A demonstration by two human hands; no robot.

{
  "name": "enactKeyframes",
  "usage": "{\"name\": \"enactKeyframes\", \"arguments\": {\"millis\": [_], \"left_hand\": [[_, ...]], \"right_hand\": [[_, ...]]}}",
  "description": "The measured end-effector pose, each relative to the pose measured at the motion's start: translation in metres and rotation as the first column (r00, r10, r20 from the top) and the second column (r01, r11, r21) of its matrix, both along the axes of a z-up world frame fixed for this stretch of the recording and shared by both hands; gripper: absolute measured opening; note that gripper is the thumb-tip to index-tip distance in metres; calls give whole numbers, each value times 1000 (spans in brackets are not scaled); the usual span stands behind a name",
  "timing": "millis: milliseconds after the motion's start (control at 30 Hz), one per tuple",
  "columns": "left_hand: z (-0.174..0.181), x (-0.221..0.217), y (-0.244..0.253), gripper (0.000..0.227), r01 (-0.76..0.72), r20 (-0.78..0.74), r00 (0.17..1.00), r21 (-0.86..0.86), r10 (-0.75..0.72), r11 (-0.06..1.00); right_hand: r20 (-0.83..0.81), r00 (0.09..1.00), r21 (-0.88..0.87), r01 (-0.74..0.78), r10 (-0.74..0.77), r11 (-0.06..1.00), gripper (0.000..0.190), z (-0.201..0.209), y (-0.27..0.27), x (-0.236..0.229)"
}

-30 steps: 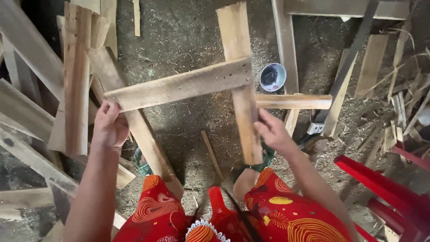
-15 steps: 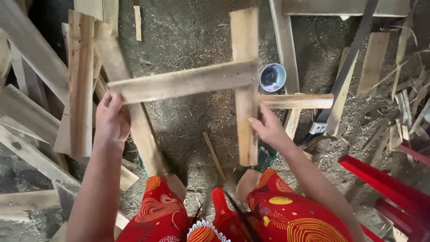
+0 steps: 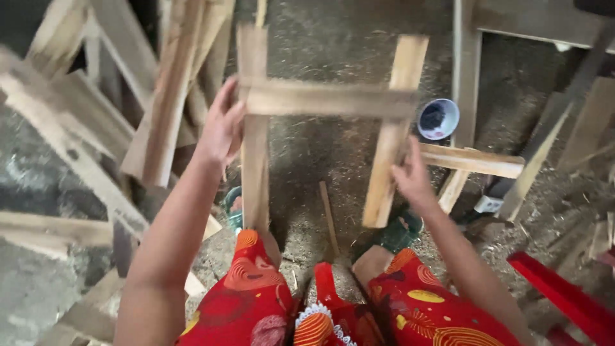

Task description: Assembling a wooden frame by aligning slats and hammering nails into the joints.

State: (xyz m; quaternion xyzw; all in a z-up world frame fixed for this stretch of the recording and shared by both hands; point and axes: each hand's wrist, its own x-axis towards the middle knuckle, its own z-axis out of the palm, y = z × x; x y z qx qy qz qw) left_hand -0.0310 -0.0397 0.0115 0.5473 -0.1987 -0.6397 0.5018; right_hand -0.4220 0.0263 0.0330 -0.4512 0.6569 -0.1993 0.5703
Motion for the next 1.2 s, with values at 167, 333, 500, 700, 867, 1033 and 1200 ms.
{"name": "enactKeyframes", "arguments": {"millis": [167, 333, 500, 700, 867, 1033, 1200], "left_hand": [[26, -1, 2, 78, 308, 315, 877, 212, -363, 928], [-60, 9, 90, 80, 229, 382, 845, 372, -374, 899], [-47, 1, 122, 79, 406, 687, 496, 358, -532, 841], [-79, 3, 151, 71, 774, 943, -315, 319, -105, 546], [-65, 9, 128, 57, 702, 741, -656, 668, -140, 248], [-31, 1, 101, 51, 678, 671, -735, 728, -98, -102], [59, -3, 63, 70, 597, 619, -785, 747, -22, -292]], "right_hand": [[95, 995, -11, -33, 34, 999, 78, 9, -24, -14], [-14, 976, 101, -213, 216, 972, 68, -42, 8, -24], [-723, 515, -120, -750, 461, 650, 54, -88, 40, -42], [-858, 202, 46, -885, 473, 463, 45, -112, 52, -49], [-744, 347, -145, -918, 570, 369, 66, -116, 38, -58], [-937, 15, 81, -962, 349, 260, 61, -101, 31, -38], [-605, 237, 316, -805, 760, 503, 46, 11, -31, -5]]}}
